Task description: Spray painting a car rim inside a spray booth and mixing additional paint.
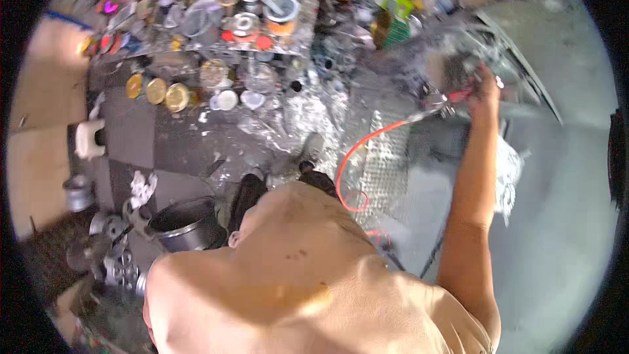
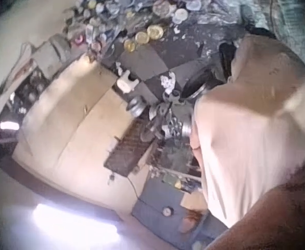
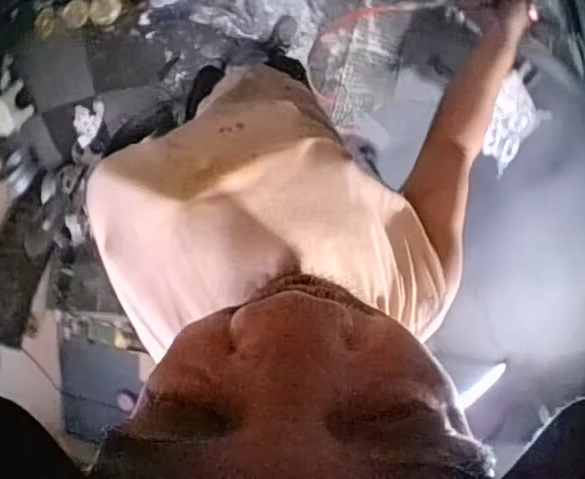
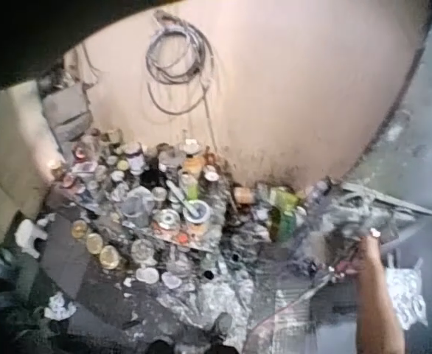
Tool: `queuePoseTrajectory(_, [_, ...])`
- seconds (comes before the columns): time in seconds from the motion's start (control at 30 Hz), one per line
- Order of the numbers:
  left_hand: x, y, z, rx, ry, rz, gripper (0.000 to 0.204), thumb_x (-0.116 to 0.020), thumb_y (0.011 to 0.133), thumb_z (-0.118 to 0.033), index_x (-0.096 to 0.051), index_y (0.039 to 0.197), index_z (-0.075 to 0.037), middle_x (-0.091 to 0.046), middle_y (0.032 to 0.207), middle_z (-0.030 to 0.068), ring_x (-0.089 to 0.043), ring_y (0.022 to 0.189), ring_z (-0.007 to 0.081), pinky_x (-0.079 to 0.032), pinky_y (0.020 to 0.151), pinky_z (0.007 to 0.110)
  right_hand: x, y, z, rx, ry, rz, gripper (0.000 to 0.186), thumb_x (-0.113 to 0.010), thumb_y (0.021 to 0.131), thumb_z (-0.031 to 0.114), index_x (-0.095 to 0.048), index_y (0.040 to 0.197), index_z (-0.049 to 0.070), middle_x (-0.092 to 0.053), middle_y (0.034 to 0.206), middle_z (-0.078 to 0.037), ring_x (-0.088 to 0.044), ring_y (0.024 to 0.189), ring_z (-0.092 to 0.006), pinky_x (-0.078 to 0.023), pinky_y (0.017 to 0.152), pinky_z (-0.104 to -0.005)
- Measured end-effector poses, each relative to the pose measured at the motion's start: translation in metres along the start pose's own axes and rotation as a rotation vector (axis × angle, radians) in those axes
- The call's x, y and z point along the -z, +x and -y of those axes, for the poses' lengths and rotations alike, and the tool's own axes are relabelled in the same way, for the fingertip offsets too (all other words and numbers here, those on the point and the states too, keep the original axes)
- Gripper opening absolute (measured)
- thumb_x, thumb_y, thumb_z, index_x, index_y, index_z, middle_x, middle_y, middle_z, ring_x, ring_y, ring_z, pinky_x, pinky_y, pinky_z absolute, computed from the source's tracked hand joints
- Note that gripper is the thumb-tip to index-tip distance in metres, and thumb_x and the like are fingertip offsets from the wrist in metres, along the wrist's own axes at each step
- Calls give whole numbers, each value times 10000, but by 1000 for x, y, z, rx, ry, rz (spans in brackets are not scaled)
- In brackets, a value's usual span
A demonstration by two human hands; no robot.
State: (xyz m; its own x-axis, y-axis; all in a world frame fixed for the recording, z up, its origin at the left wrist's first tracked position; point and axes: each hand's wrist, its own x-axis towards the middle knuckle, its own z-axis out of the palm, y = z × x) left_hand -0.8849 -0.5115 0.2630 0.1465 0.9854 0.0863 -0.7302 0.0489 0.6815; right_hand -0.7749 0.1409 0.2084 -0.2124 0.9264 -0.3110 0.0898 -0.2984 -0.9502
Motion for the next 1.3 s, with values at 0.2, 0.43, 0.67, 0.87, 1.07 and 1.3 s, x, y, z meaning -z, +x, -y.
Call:
queuePoseTrajectory(0.2, [-62,-59,-41,-162,119,-146,539,-576,968,-311,-617,1205,171,-683,1138,306,-687,1041,406,-523,957,490,-23,96,9,-137,322,169,426,-694,910,191,-572,1253,-31,-661,1215,-169,-672,1022,-389,-562,880,-572])
queuePoseTrajectory(0.43, [-26,-112,69,-154,-229,-1607,470,-677,908,-371,-656,1153,30,-712,1058,199,-692,997,329,-558,899,454,-84,65,-29,53,476,-89,455,-712,899,143,-536,1263,-66,-663,1120,-135,-672,904,-302,-589,797,-464])
queuePoseTrajectory(0.67, [90,-118,182,745,671,-1169,486,-660,917,-333,-611,1326,-76,-669,1280,152,-638,1164,312,-489,1014,385,-124,-43,-65,675,32,-38,505,-713,906,125,-519,1343,-37,-622,1257,-124,-596,1071,-218,-478,948,-373])
queuePoseTrajectory(0.87, [210,-149,102,1054,944,-792,585,-653,896,-416,-571,1393,-120,-631,1331,169,-605,1212,383,-482,1033,466,-299,-103,-132,553,-322,535,513,-725,921,192,-533,1336,-39,-583,1324,-169,-565,1195,-268,-448,1028,-393])
queuePoseTrajectory(1.07, [347,-175,-73,1002,1439,-896,461,-646,909,-366,-636,1280,-93,-689,1150,218,-655,1085,397,-514,952,510,-503,-45,-160,650,-908,569,776,-827,758,322,-505,1351,-60,-659,1196,-277,-652,1114,-385,-505,967,-421])
queuePoseTrajectory(1.3, [424,-172,-180,445,1390,-1051,404,-688,883,-208,-639,1254,-57,-662,1190,224,-630,1094,410,-504,954,477,-598,-33,-204,546,-1190,621,858,-852,702,346,-479,1366,-48,-658,1208,-285,-648,1114,-421,-505,969,-474])
